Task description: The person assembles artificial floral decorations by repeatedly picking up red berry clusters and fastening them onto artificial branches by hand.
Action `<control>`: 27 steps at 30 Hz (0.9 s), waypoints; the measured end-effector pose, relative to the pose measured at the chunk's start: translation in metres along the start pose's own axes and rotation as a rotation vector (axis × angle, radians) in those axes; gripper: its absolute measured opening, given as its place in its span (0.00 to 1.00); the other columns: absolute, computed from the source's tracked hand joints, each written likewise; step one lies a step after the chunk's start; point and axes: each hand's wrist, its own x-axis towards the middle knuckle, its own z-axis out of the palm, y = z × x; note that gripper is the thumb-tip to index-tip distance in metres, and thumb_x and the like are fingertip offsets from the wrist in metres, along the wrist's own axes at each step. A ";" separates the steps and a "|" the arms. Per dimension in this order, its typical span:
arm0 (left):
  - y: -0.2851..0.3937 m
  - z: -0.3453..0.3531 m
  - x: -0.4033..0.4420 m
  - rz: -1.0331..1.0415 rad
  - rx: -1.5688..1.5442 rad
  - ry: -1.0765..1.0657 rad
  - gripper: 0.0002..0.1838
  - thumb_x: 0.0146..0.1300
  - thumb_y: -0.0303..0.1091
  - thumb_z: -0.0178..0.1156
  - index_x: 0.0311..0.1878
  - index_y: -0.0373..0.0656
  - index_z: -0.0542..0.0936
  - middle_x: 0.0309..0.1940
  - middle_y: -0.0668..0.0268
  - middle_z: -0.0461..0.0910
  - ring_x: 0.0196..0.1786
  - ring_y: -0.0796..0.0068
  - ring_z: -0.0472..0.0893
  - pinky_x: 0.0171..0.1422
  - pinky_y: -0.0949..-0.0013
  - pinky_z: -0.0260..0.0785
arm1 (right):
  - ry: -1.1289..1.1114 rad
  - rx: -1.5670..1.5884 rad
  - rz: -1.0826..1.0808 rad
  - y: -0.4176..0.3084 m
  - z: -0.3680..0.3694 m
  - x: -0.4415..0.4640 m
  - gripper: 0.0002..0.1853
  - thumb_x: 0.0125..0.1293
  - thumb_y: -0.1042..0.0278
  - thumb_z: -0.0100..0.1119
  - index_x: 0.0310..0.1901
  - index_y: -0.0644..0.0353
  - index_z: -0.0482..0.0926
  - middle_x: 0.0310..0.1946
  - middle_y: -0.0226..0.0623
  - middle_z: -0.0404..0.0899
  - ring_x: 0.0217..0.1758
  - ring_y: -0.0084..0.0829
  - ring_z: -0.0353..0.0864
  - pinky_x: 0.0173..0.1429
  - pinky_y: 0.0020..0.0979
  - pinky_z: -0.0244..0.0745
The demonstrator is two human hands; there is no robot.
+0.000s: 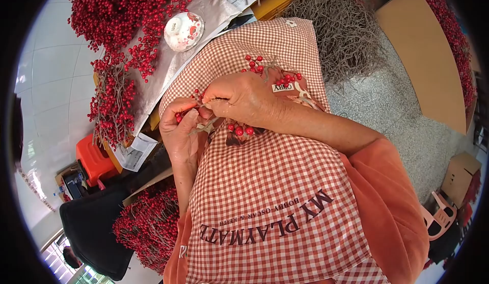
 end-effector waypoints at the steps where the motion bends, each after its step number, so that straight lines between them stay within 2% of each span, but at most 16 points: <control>1: -0.001 0.001 0.000 0.004 0.001 0.001 0.06 0.60 0.16 0.58 0.41 0.32 0.78 0.37 0.60 0.75 0.34 0.71 0.82 0.36 0.72 0.79 | 0.003 0.001 0.003 0.000 0.000 0.000 0.06 0.56 0.69 0.62 0.34 0.60 0.82 0.27 0.37 0.82 0.31 0.35 0.83 0.34 0.34 0.76; 10: -0.005 0.006 -0.001 0.001 -0.016 0.047 0.06 0.60 0.16 0.58 0.41 0.33 0.78 0.38 0.59 0.76 0.34 0.71 0.81 0.37 0.71 0.79 | -0.005 0.076 0.102 -0.002 -0.002 -0.002 0.07 0.55 0.67 0.62 0.33 0.60 0.82 0.27 0.37 0.82 0.31 0.37 0.83 0.34 0.36 0.77; 17: -0.004 0.009 -0.002 0.029 0.075 0.036 0.07 0.59 0.15 0.59 0.41 0.33 0.78 0.38 0.60 0.75 0.34 0.72 0.81 0.38 0.71 0.79 | 0.100 -0.115 -0.061 0.006 0.004 -0.001 0.05 0.55 0.67 0.61 0.30 0.58 0.82 0.24 0.36 0.81 0.28 0.37 0.82 0.30 0.37 0.76; 19: -0.003 0.008 -0.002 0.109 0.269 0.024 0.08 0.58 0.15 0.61 0.40 0.34 0.79 0.38 0.61 0.76 0.35 0.75 0.80 0.39 0.74 0.76 | 0.128 -0.184 -0.113 0.006 0.004 -0.002 0.04 0.54 0.67 0.60 0.28 0.57 0.81 0.23 0.35 0.80 0.27 0.37 0.82 0.29 0.37 0.76; 21: -0.007 0.004 -0.002 0.170 0.385 0.030 0.07 0.57 0.16 0.62 0.39 0.34 0.80 0.38 0.62 0.77 0.35 0.76 0.79 0.40 0.76 0.74 | 0.079 -0.315 -0.165 0.003 0.001 -0.002 0.03 0.52 0.76 0.64 0.29 0.62 0.79 0.23 0.36 0.80 0.25 0.32 0.82 0.28 0.29 0.75; 22: -0.009 0.003 -0.002 0.234 0.501 0.036 0.07 0.56 0.17 0.64 0.38 0.35 0.81 0.38 0.62 0.77 0.36 0.77 0.78 0.41 0.78 0.71 | 0.080 -0.315 -0.164 0.004 0.001 -0.002 0.03 0.52 0.76 0.64 0.29 0.62 0.79 0.23 0.36 0.80 0.25 0.32 0.82 0.28 0.29 0.75; 25: -0.009 0.010 -0.005 0.249 0.523 0.089 0.07 0.55 0.19 0.66 0.37 0.36 0.82 0.36 0.64 0.78 0.36 0.79 0.76 0.42 0.80 0.67 | 0.073 -0.305 -0.139 0.007 0.003 -0.003 0.03 0.52 0.76 0.63 0.27 0.62 0.78 0.21 0.36 0.79 0.24 0.32 0.81 0.27 0.30 0.75; 27: -0.010 0.010 -0.005 0.263 0.526 0.091 0.07 0.55 0.19 0.66 0.37 0.37 0.82 0.36 0.64 0.78 0.36 0.79 0.75 0.41 0.80 0.67 | 0.099 -0.264 -0.076 0.007 0.005 -0.004 0.04 0.53 0.68 0.59 0.25 0.56 0.77 0.20 0.35 0.77 0.25 0.38 0.80 0.29 0.40 0.74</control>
